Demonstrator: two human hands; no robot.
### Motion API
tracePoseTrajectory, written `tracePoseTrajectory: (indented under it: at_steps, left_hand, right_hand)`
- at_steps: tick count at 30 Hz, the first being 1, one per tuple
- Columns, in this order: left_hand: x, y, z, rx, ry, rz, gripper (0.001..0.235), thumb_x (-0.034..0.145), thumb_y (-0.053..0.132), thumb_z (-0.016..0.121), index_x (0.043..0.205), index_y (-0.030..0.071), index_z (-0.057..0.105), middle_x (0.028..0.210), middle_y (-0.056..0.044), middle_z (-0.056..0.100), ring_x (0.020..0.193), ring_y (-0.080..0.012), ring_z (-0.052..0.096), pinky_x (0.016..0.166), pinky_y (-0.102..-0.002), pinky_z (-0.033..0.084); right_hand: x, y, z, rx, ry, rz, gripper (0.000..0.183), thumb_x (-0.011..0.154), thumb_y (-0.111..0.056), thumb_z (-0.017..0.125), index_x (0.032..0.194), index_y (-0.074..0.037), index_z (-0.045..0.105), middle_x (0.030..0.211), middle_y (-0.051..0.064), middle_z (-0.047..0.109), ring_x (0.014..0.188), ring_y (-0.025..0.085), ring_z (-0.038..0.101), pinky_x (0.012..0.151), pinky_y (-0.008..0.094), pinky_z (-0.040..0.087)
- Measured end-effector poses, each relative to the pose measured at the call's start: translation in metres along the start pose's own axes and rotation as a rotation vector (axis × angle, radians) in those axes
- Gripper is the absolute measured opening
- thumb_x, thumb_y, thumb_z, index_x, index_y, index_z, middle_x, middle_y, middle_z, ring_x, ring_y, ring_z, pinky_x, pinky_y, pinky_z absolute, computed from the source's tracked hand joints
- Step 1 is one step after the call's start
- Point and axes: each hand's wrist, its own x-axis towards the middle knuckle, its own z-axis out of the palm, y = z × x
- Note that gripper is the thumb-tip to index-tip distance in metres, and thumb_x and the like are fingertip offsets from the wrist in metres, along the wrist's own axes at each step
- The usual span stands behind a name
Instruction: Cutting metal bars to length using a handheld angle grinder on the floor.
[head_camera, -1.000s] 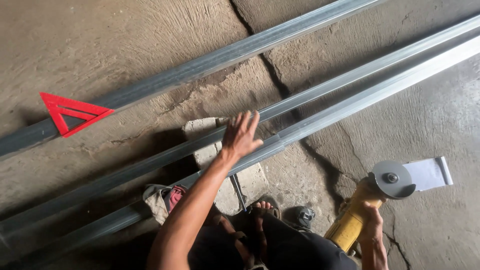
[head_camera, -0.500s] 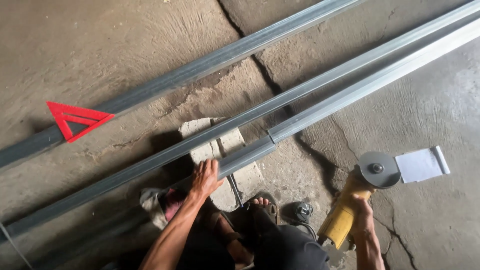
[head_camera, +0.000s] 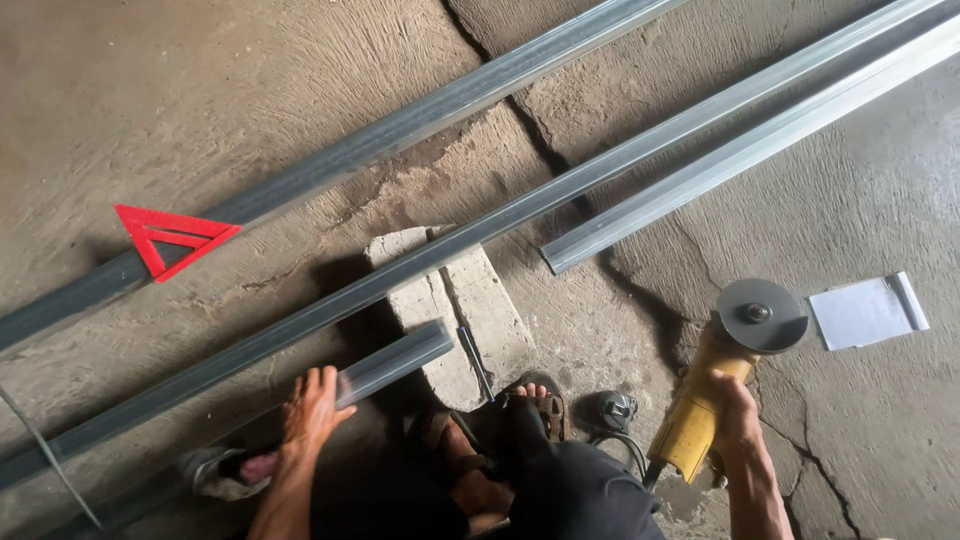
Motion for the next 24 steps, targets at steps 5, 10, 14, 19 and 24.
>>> tracePoseTrajectory:
  at_steps: [5,10,14,19,24]
  left_hand:
    - [0.034,-0.007,0.001,0.058,-0.295,-0.213,0.107,0.062,0.043,0.101,0.140,0.009,0.036,0.135,-0.017,0.057,0.127,-0.0366,0.061,0.096,-0.073,0.034]
    - [0.070,0.077,-0.138,-0.349,-0.103,-0.247,0.088,0.085,0.045,0.079,0.156,0.010,0.040,0.153,-0.020,0.050,0.143,-0.0380,0.050,0.110,-0.061,0.046]
    - [0.113,0.067,-0.175,-0.342,-0.015,-0.127,0.102,0.073,0.045,0.089,0.155,0.012,0.038,0.150,-0.024,0.048,0.144,-0.0442,0.041,0.113,-0.067,0.034]
    - [0.178,0.021,-0.091,-0.471,-0.230,-0.085,0.065,0.064,0.035,0.091,0.117,0.001,0.075,0.119,-0.024,0.076,0.122,-0.0418,0.068,0.099,-0.054,0.055]
    - [0.176,0.020,-0.085,-0.310,-0.277,-0.145,0.050,0.072,0.049,0.081,0.116,0.026,0.079,0.113,-0.008,0.081,0.115,-0.0318,0.074,0.097,-0.051,0.057]
  right_hand:
    - [-0.005,-0.032,0.034,-0.278,0.141,-0.004,0.037,0.086,-0.023,0.055,0.110,0.005,0.056,0.091,0.021,0.061,0.073,0.033,0.058,0.062,0.051,0.051]
    - [0.001,-0.059,0.089,-0.466,0.280,-0.117,0.031,0.080,-0.019,0.078,0.102,-0.001,0.066,0.082,0.021,0.058,0.072,0.035,0.063,0.059,0.054,0.050]
    - [-0.001,-0.089,0.151,-0.766,0.207,-0.106,0.041,0.074,-0.015,0.079,0.109,0.002,0.067,0.087,0.022,0.062,0.082,0.035,0.061,0.071,0.052,0.050]
    - [0.041,-0.086,0.170,-0.989,0.082,-0.151,0.060,0.062,-0.028,0.094,0.109,-0.003,0.067,0.086,0.020,0.066,0.084,0.034,0.066,0.072,0.051,0.054]
    - [0.059,-0.066,0.185,-1.133,0.004,-0.199,0.061,0.066,-0.032,0.087,0.114,-0.003,0.062,0.093,0.026,0.068,0.091,0.047,0.069,0.080,0.058,0.055]
